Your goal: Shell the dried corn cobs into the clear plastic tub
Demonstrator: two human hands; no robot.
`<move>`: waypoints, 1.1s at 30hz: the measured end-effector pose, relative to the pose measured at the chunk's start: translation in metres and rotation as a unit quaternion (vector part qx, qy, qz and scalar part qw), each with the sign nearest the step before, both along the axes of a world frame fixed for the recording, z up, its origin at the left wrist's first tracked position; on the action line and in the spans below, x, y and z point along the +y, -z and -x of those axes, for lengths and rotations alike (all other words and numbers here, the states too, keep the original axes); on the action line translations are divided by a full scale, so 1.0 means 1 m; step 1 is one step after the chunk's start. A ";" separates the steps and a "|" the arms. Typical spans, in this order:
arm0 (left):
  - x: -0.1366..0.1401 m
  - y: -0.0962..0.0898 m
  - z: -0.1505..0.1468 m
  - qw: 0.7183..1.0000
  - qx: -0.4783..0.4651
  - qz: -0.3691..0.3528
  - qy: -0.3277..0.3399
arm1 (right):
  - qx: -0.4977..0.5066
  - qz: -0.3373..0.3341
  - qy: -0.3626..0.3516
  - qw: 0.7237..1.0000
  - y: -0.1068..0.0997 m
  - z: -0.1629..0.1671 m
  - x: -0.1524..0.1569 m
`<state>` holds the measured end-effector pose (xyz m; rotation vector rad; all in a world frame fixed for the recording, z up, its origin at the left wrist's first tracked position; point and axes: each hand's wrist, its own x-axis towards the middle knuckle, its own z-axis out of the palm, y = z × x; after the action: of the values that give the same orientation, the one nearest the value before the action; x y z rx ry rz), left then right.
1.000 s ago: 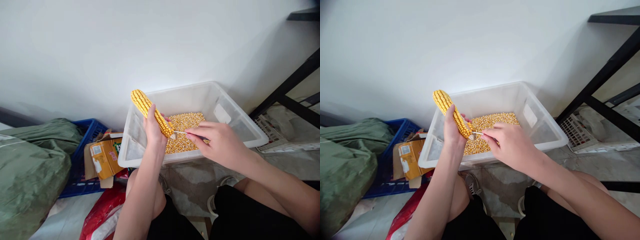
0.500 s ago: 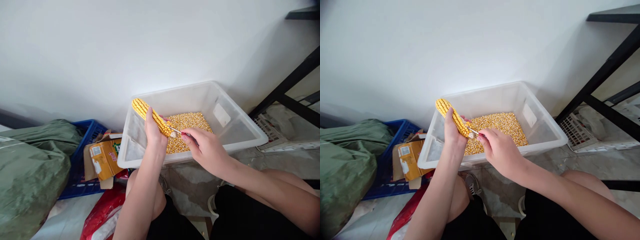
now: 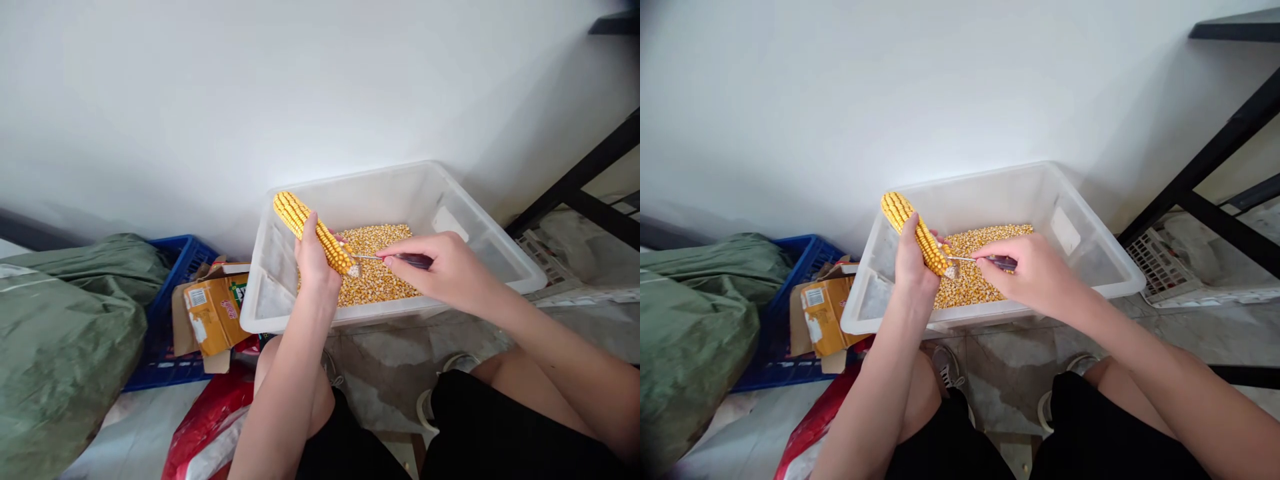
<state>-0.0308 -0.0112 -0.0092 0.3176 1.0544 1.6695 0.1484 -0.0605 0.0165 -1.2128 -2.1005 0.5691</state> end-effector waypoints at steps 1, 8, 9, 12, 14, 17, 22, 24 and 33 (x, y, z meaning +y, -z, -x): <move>0.000 0.000 0.000 1.000 0.002 -0.002 0.000 | -0.004 -0.006 0.003 1.000 -0.001 -0.002 -0.001; 0.000 -0.003 -0.001 1.000 0.012 0.012 0.003 | -0.036 -0.034 -0.020 0.999 -0.003 -0.001 -0.007; 0.000 -0.003 -0.002 1.000 0.012 0.011 0.001 | -0.043 -0.042 -0.018 0.998 -0.003 0.000 -0.008; 0.000 -0.002 -0.002 1.000 0.010 0.005 -0.007 | -0.063 -0.063 -0.007 0.996 -0.006 0.001 -0.012; 0.001 -0.001 -0.003 1.000 0.009 -0.001 -0.009 | -0.075 -0.071 -0.003 0.995 -0.008 0.002 -0.016; 0.002 0.000 -0.003 1.000 0.008 -0.009 -0.013 | -0.092 -0.067 0.010 0.993 -0.007 0.008 -0.022; 0.001 -0.002 -0.002 1.000 -0.002 -0.004 -0.021 | -0.062 -0.049 0.033 0.996 0.000 0.017 -0.028; 0.001 -0.003 -0.001 1.000 -0.007 0.001 -0.020 | -0.027 -0.018 0.020 0.999 0.002 0.017 -0.025; 0.009 0.005 0.005 0.996 0.035 0.023 -0.074 | 0.253 0.370 0.027 0.894 0.023 0.016 0.004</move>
<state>-0.0359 -0.0025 -0.0143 0.2755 1.1923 1.7721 0.1327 -0.0567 -0.0067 -1.3046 -1.4188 1.5670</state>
